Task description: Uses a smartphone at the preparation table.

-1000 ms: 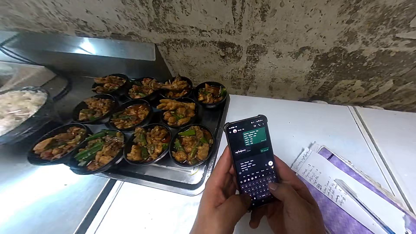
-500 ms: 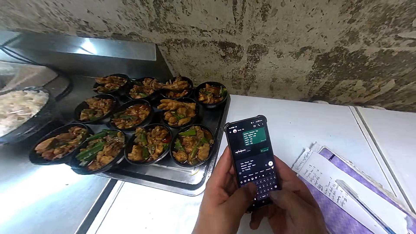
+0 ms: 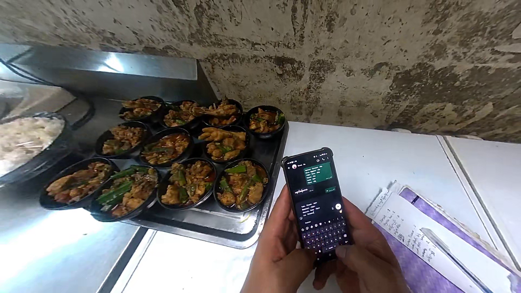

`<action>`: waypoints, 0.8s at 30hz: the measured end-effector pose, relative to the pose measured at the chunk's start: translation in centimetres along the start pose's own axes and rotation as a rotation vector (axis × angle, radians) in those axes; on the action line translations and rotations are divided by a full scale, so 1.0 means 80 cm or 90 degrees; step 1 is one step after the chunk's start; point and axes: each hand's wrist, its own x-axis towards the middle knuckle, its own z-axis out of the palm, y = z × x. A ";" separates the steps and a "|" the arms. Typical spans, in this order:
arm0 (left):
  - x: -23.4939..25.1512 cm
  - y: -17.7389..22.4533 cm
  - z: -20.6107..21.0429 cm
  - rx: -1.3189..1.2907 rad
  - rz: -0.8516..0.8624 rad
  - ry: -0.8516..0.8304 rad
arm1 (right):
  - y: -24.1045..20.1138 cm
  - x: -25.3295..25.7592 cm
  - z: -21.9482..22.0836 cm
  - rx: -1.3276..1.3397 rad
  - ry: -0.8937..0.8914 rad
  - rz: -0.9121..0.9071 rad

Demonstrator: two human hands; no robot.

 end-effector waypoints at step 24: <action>0.001 0.000 0.004 0.025 -0.009 -0.022 | -0.001 0.001 0.003 -0.043 0.033 0.002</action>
